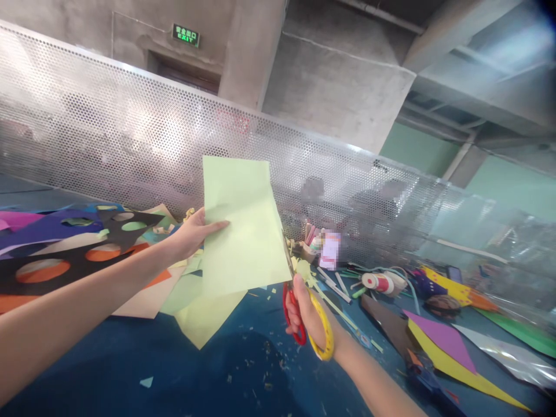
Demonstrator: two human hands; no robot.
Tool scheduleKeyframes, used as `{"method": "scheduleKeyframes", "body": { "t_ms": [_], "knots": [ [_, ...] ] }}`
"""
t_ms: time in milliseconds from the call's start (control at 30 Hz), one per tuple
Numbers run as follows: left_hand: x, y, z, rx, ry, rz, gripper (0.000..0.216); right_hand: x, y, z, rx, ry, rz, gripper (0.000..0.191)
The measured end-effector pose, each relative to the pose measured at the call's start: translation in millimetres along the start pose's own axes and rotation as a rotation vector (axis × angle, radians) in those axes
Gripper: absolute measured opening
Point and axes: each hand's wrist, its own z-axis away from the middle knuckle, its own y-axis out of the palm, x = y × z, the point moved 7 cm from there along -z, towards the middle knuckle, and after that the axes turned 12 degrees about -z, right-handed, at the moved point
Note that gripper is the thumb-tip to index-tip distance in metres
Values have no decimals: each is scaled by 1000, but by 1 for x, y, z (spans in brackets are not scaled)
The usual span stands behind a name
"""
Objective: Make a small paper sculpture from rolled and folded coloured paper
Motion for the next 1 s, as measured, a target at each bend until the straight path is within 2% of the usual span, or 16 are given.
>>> {"method": "scheduleKeyframes", "body": {
  "t_ms": [433, 600, 700, 867, 1000],
  "knots": [
    [4, -2, -2, -27, -9, 18, 47, 4, -3, 3, -122, 47, 66, 60],
    [5, -2, 0, -37, -32, 28, 48, 0, -4, -2, -25, -29, 78, 60],
    [5, 1, 2, -18, -45, 27, 50, -2, -2, -3, 35, -22, 56, 61],
    [5, 11, 6, 42, -47, -11, 48, -4, -1, -5, 54, 25, -12, 62],
    [3, 18, 8, 54, -39, -11, 47, -3, -5, -6, 57, -3, -21, 61]
  ]
}}
